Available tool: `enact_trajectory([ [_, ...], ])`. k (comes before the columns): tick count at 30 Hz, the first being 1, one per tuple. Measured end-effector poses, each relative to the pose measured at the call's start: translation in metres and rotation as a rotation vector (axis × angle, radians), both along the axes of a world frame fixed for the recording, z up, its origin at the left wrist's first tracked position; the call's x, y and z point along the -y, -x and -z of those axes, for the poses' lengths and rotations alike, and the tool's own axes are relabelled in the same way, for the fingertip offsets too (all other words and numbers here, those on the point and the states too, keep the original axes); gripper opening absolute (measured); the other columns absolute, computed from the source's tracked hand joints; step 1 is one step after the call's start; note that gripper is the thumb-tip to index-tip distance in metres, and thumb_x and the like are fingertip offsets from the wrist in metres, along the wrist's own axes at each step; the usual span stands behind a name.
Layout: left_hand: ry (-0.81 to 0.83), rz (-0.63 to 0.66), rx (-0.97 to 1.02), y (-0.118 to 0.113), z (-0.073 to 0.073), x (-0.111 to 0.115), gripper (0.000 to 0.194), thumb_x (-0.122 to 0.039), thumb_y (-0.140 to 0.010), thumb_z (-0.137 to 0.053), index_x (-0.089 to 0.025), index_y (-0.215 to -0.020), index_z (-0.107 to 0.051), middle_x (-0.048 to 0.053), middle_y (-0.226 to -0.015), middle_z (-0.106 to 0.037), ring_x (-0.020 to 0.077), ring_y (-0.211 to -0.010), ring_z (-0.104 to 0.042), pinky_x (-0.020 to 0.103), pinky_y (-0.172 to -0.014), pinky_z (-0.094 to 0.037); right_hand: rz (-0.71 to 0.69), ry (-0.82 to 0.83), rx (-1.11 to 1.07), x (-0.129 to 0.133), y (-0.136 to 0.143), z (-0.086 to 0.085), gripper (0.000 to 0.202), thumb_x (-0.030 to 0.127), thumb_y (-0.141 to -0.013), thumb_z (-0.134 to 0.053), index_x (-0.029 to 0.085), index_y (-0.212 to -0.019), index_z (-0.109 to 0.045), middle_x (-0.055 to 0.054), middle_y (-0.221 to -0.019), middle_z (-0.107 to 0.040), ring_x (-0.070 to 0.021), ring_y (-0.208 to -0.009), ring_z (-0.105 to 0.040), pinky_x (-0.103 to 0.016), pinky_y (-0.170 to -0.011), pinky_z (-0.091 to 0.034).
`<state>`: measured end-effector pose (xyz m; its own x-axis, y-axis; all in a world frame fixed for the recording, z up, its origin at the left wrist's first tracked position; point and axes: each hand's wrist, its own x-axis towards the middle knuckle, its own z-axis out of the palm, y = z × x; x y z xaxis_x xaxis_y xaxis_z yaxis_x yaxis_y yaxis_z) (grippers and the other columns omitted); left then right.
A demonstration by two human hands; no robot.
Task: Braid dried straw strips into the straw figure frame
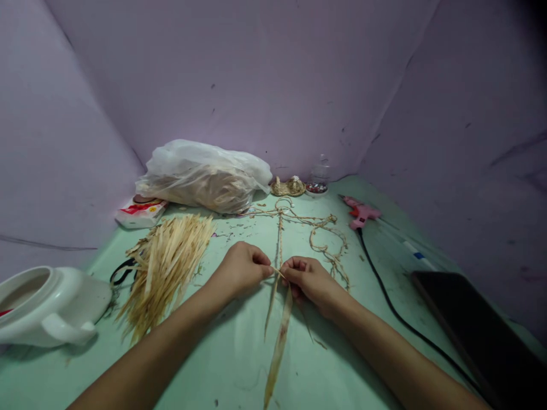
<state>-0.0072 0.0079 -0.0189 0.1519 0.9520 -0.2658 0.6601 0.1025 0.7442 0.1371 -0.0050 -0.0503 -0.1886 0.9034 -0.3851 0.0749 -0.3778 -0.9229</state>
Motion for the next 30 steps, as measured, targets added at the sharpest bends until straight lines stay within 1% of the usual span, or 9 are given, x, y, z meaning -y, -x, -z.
enact_trajectory([
  [3, 0.015, 0.005, 0.064, -0.001, 0.001, -0.001, 0.02, -0.026, -0.056, -0.058, -0.011, -0.064, -0.066, 0.002, -0.054, -0.057, 0.0086, -0.048, -0.042, 0.022, -0.048, -0.032, -0.001, 0.005, -0.033, 0.0, 0.0, -0.001, 0.012, 0.017, -0.068, -0.051, 0.016, -0.057, -0.047, 0.003, -0.047, -0.051, -0.0037, -0.03, -0.035, -0.018, -0.031, -0.026],
  [8, -0.065, 0.054, 0.15, -0.007, 0.006, 0.002, 0.017, -0.02, -0.058, -0.052, -0.011, -0.06, -0.066, 0.001, -0.051, -0.056, 0.0089, -0.05, -0.044, 0.021, -0.051, -0.033, -0.009, 0.009, -0.049, 0.001, 0.0, -0.003, 0.011, 0.016, -0.067, -0.051, 0.016, -0.057, -0.047, 0.003, -0.044, -0.051, -0.0039, -0.029, -0.035, -0.018, -0.031, -0.029],
  [11, -0.047, 0.059, 0.114, -0.008, 0.01, 0.002, 0.017, -0.018, -0.056, -0.05, -0.012, -0.059, -0.066, 0.001, -0.049, -0.056, 0.0096, -0.049, -0.045, 0.021, -0.049, -0.033, -0.021, 0.026, -0.045, 0.001, -0.001, -0.005, 0.011, 0.017, -0.067, -0.05, 0.016, -0.057, -0.047, 0.004, -0.037, -0.047, -0.0049, -0.029, -0.036, -0.017, -0.031, -0.029],
  [14, -0.102, 0.069, 0.075, -0.009, 0.016, 0.004, 0.018, -0.019, -0.056, -0.05, -0.012, -0.06, -0.066, 0.002, -0.053, -0.058, 0.011, -0.052, -0.048, 0.021, -0.05, -0.034, -0.01, 0.04, -0.038, 0.001, -0.001, -0.007, 0.008, 0.016, -0.067, -0.05, 0.016, -0.059, -0.047, 0.005, -0.035, -0.045, -0.0056, -0.028, -0.037, -0.016, -0.029, -0.029],
  [18, -0.174, 0.018, 0.045, -0.014, 0.021, 0.007, 0.016, -0.021, -0.059, -0.051, -0.012, -0.06, -0.063, 0.004, -0.056, -0.06, 0.0116, -0.054, -0.05, 0.021, -0.051, -0.035, -0.012, 0.035, -0.047, 0.001, -0.001, -0.005, 0.008, 0.016, -0.066, -0.05, 0.016, -0.059, -0.048, 0.005, -0.038, -0.046, -0.0052, -0.029, -0.038, -0.016, -0.029, -0.031],
  [23, -0.11, -0.038, 0.164, -0.017, 0.024, 0.007, 0.019, -0.018, -0.06, -0.049, -0.012, -0.073, -0.061, 0.003, -0.057, -0.061, 0.0099, -0.05, -0.049, 0.02, -0.046, -0.033, -0.018, 0.031, -0.086, 0.0, -0.001, -0.004, 0.007, 0.015, -0.066, -0.05, 0.015, -0.06, -0.047, 0.003, -0.048, -0.055, -0.0049, -0.031, -0.04, -0.017, -0.03, -0.032],
  [25, -0.113, -0.031, 0.14, -0.016, 0.024, 0.007, 0.016, -0.018, -0.06, -0.049, -0.013, -0.069, -0.062, 0.003, -0.056, -0.061, 0.01, -0.05, -0.049, 0.02, -0.048, -0.034, -0.017, 0.021, -0.09, 0.0, -0.002, -0.004, 0.008, 0.016, -0.066, -0.051, 0.015, -0.06, -0.047, 0.002, -0.049, -0.055, -0.0048, -0.032, -0.04, -0.017, -0.031, -0.033],
  [28, -0.156, -0.039, 0.027, -0.015, 0.023, 0.008, 0.013, -0.02, -0.06, -0.051, -0.014, -0.057, -0.062, 0.003, -0.054, -0.06, 0.0107, -0.052, -0.049, 0.022, -0.05, -0.034, -0.008, 0.018, -0.087, 0.0, -0.002, -0.003, 0.009, 0.018, -0.067, -0.053, 0.015, -0.06, -0.047, 0.002, -0.049, -0.055, -0.0048, -0.033, -0.042, -0.017, -0.033, -0.034],
  [30, -0.175, -0.062, -0.04, -0.016, 0.022, 0.009, 0.013, -0.022, -0.061, -0.052, -0.015, -0.056, -0.062, 0.003, -0.054, -0.06, 0.011, -0.052, -0.049, 0.022, -0.05, -0.033, -0.014, 0.016, -0.079, 0.0, -0.002, -0.003, 0.011, 0.019, -0.068, -0.053, 0.015, -0.059, -0.048, 0.003, -0.046, -0.054, -0.005, -0.033, -0.041, -0.017, -0.034, -0.034],
])
